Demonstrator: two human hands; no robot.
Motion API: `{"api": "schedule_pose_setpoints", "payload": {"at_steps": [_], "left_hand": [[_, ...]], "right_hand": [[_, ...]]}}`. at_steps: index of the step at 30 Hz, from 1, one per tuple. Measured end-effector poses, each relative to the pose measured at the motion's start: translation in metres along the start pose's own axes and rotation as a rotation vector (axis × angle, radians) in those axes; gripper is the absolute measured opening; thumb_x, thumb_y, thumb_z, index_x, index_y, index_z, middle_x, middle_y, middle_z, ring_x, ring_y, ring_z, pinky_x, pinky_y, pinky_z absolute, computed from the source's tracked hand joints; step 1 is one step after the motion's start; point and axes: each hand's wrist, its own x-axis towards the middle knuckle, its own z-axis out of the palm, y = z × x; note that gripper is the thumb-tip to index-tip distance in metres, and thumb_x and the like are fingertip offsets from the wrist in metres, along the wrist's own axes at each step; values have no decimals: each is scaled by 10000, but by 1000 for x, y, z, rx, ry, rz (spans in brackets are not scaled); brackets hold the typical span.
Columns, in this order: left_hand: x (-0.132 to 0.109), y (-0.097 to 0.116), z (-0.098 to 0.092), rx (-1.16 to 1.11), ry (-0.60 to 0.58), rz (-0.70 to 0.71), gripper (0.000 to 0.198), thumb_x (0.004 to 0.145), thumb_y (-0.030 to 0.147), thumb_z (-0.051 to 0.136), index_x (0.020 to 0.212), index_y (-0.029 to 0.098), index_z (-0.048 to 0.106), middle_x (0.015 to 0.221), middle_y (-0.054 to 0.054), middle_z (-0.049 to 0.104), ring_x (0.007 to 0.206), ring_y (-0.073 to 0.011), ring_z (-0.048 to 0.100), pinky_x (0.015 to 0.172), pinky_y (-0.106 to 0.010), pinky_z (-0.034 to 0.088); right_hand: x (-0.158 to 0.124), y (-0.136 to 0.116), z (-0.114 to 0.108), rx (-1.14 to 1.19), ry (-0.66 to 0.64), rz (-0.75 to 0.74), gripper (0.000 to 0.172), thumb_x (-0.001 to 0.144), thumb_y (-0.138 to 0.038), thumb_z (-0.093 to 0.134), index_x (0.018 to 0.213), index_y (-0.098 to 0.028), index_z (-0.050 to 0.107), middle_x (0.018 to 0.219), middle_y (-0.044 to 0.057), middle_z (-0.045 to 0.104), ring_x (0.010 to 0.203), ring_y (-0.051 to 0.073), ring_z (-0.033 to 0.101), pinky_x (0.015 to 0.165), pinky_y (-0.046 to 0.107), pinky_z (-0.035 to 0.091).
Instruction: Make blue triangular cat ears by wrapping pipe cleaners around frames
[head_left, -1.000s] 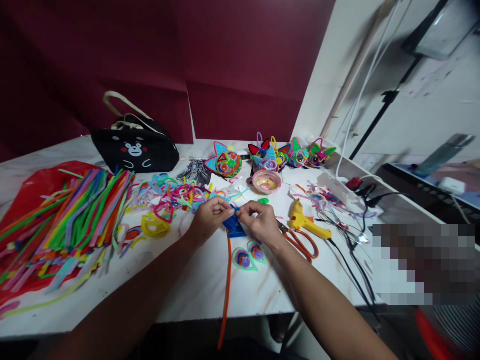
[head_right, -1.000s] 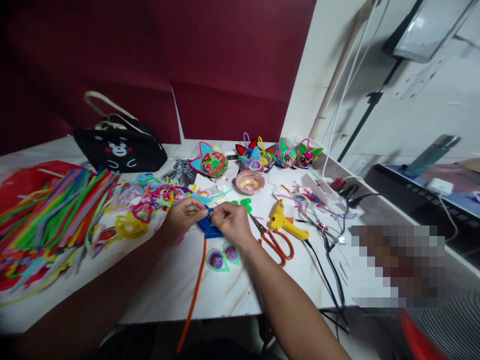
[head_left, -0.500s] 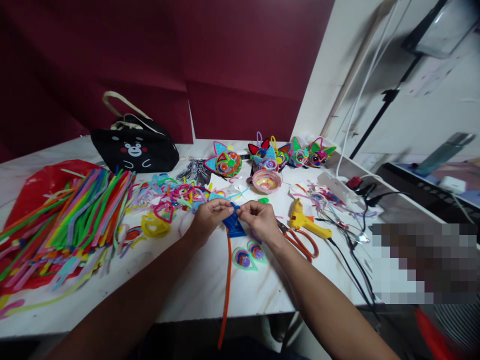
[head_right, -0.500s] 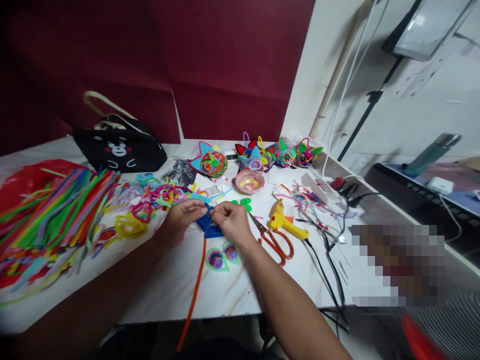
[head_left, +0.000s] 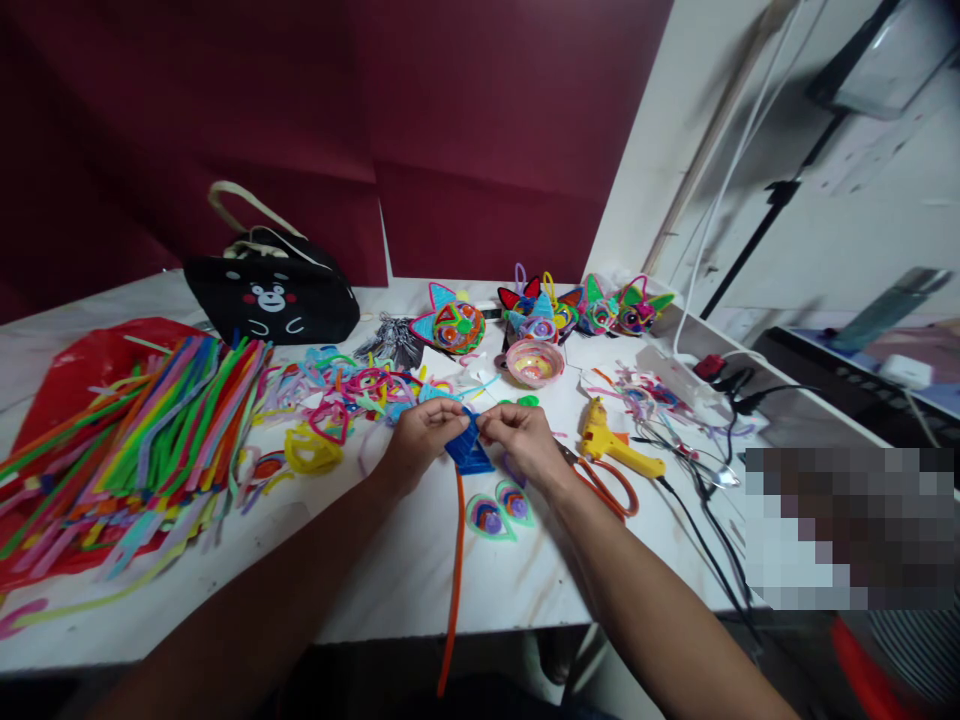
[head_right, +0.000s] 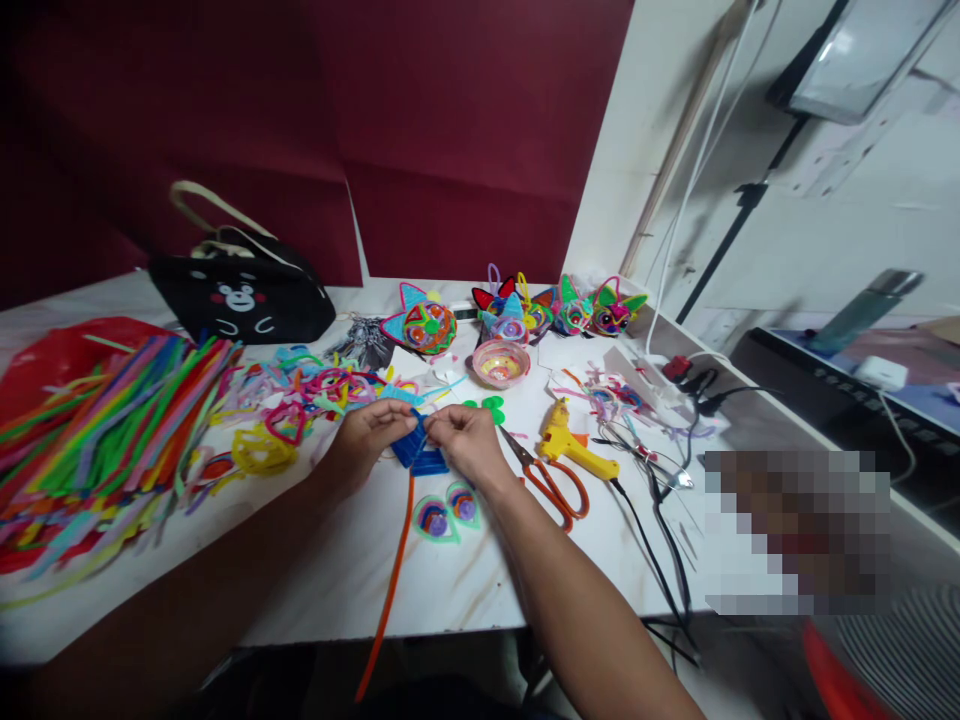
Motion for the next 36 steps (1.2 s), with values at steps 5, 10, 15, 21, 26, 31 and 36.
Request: {"api": "schedule_pose_setpoints", "payload": {"at_steps": [5, 10, 15, 21, 26, 31, 36], "left_hand": [[-1, 1, 1, 62, 14, 63, 212, 614, 287, 710, 742, 146, 618, 608, 20, 601, 545, -103, 558, 536, -212, 423], [0, -4, 1, 137, 18, 115, 213, 636, 292, 697, 773, 147, 623, 636, 9, 614, 586, -120, 580, 558, -218, 439], [-2, -8, 0, 269, 14, 232, 172, 695, 289, 657, 799, 156, 622, 678, -8, 649, 634, -139, 615, 592, -224, 474], [-6, -6, -2, 694, 57, 623, 100, 780, 226, 569, 796, 172, 651, 742, -31, 691, 681, -146, 640, 657, -228, 488], [-6, -6, -5, 899, 1, 870, 158, 825, 210, 518, 842, 159, 667, 814, -73, 706, 780, -179, 645, 739, -276, 477], [-5, 1, -4, 599, -31, 505, 157, 811, 270, 543, 823, 161, 656, 778, -38, 689, 714, -151, 627, 659, -234, 466], [1, 1, -5, 166, -86, 99, 216, 716, 353, 657, 775, 147, 645, 702, -5, 657, 629, -125, 584, 573, -206, 434]], "right_hand": [[1, 5, 1, -65, 29, -28, 123, 652, -251, 603, 592, -144, 620, 488, -20, 551, 454, 85, 441, 476, 215, 362], [1, 6, 1, -102, 43, -35, 123, 646, -244, 586, 572, -146, 596, 474, -29, 513, 454, 80, 411, 467, 211, 337], [0, 5, 1, -118, 53, -40, 133, 639, -247, 583, 554, -145, 572, 474, -32, 497, 446, 73, 387, 462, 212, 316], [-1, 3, 2, -111, 53, -43, 132, 639, -237, 580, 551, -141, 557, 485, -38, 472, 461, 69, 373, 466, 208, 301], [1, 8, -1, -86, 5, -51, 159, 656, -270, 587, 564, -147, 547, 497, -43, 457, 475, 72, 373, 481, 214, 307], [5, 13, -4, -74, -50, -64, 195, 677, -334, 610, 604, -160, 562, 514, -44, 457, 500, 87, 396, 506, 224, 330], [4, 10, -5, -86, -114, -86, 233, 711, -372, 607, 621, -163, 559, 544, -40, 468, 518, 88, 402, 518, 223, 334]]}}
